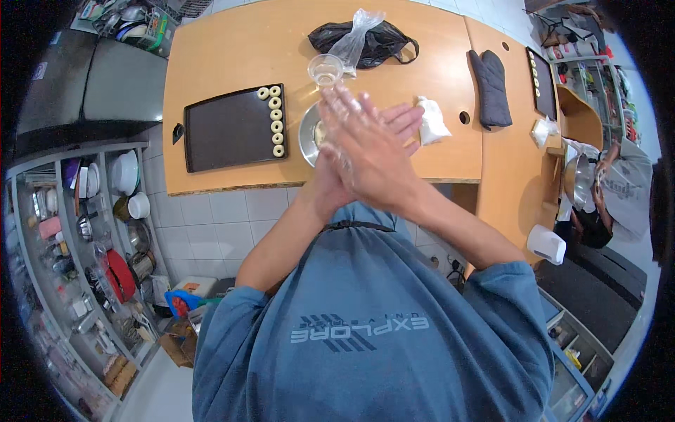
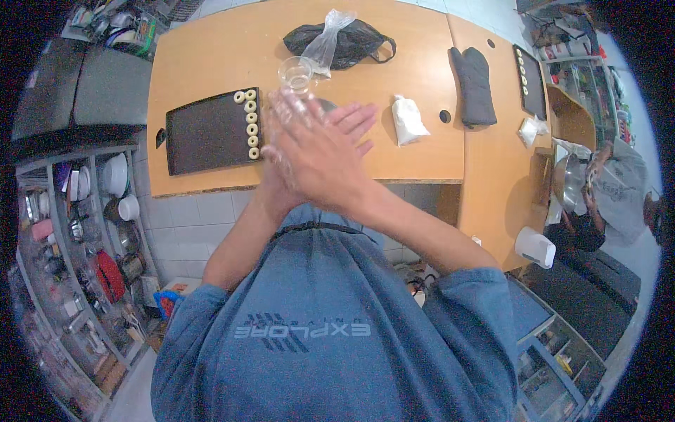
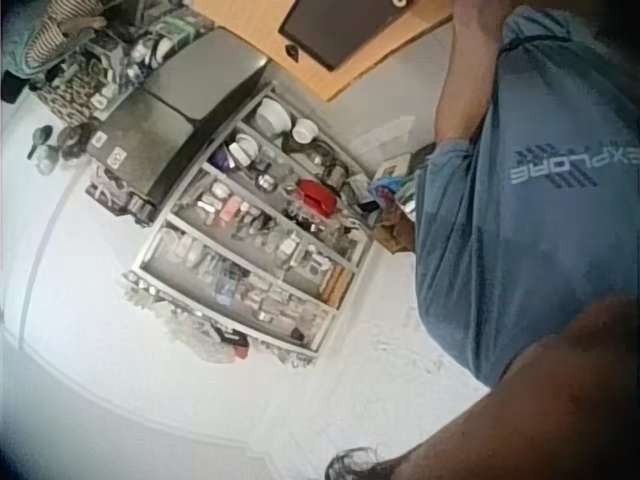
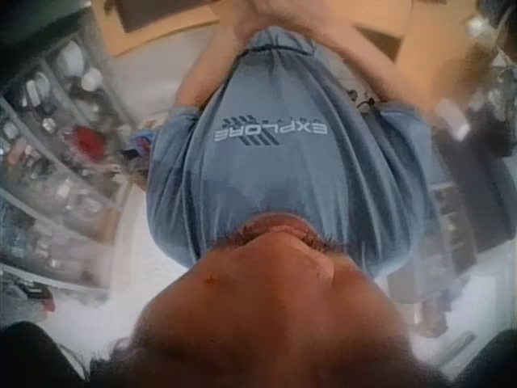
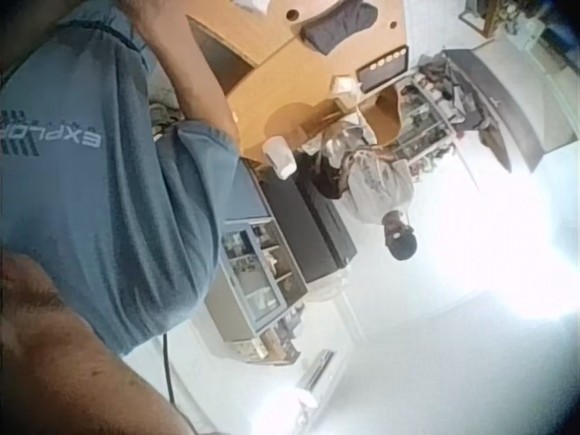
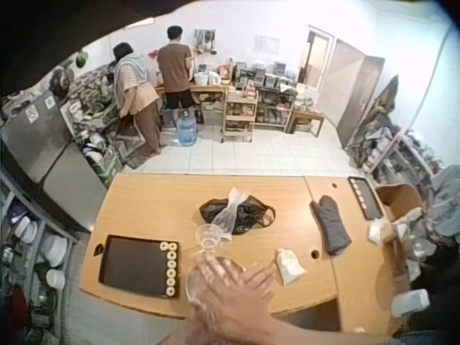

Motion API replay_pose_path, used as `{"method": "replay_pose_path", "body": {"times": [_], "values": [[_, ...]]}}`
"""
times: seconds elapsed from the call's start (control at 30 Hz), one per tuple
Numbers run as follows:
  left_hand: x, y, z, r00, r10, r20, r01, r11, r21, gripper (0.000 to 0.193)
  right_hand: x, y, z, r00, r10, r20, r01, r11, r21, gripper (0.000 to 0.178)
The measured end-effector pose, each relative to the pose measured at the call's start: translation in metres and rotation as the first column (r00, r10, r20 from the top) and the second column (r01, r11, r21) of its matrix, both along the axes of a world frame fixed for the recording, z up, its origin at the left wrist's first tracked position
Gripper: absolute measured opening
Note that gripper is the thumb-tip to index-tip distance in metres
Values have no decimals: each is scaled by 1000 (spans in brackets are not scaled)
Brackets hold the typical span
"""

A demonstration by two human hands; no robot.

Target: The person forms small pieces of dough by hand, rolling them into spheres and flattening them slightly before placing them onto a baking tray.

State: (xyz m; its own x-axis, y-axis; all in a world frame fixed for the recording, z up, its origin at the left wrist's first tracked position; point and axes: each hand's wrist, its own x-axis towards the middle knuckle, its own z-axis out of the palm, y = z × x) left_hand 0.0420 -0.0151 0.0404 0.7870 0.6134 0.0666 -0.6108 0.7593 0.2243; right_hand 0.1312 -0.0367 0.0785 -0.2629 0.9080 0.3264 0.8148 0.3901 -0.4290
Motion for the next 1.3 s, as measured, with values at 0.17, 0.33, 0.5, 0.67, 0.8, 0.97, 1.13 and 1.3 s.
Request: {"method": "replay_pose_path", "body": {"times": [0.17,0.33,0.5,0.67,0.8,0.97,1.13,1.3], "values": [[-19,11,-7,988,71,-138,-78,996,-46,79,-1,-15,8,990,131,-50,-137,983,-122,59],[-7,-8,-4,998,-62,-2,61,993,-103,77,-2,4,-3,999,-41,13,42,998,-36,57],[-8,4,-10,999,-22,-48,20,998,-52,76,0,-18,-14,993,111,-46,-115,989,-91,59],[-13,-1,5,997,-70,-16,67,989,-129,73,15,-1,-4,999,36,-3,-37,996,-79,59],[3,-11,-15,981,-84,175,113,980,-162,71,-4,4,-13,997,19,75,-13,996,-87,57],[0,-9,-27,994,54,-92,-44,994,103,83,0,-11,-12,991,104,88,-92,986,-136,57],[-12,-16,1,997,-80,-5,80,996,-30,85,4,1,-3,988,-83,128,81,997,19,49],[0,-10,-26,993,95,-75,-84,987,135,84,-13,-19,-11,996,83,38,-80,993,-82,55]]}}
